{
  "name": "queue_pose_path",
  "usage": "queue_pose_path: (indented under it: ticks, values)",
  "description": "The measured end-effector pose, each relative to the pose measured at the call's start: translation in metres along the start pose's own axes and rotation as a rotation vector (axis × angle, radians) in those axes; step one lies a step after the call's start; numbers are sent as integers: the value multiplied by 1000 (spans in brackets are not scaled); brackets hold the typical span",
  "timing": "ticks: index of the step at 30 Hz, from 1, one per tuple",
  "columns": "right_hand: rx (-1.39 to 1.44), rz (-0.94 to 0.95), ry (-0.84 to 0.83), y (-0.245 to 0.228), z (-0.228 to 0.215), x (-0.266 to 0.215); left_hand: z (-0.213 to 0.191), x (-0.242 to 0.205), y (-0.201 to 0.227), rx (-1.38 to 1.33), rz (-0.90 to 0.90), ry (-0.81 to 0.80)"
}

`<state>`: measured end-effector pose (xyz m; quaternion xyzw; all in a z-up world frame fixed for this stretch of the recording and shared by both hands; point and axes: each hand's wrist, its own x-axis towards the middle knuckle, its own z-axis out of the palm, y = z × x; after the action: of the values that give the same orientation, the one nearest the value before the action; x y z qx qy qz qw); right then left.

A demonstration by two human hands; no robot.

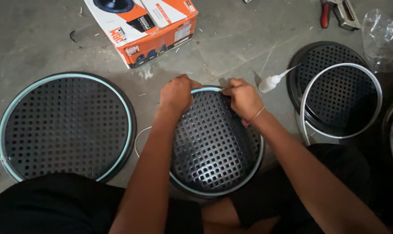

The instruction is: The person applies glue from a white bottle along the rim of a perforated metal speaker grille. They then press a light blue LED strip into the glue around the edge of the grille.

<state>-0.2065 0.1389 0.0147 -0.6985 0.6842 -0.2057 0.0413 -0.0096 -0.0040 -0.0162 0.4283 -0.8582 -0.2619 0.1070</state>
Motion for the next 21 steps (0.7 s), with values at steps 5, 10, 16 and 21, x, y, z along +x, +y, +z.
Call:
queue_pose_path:
  ticks: [5,10,16,21]
  values:
    - [98,49,30,3,-3,1,-5,-4,0,-39,22,-36]
    - [129,62,57,-5,-4,10,-16,-11,7,-69,50,-36]
    - [37,48,59,-22,4,21,-20,-11,8,-79,63,-42]
    - [-52,26,117,-29,6,15,-19,-5,5,-101,12,-7]
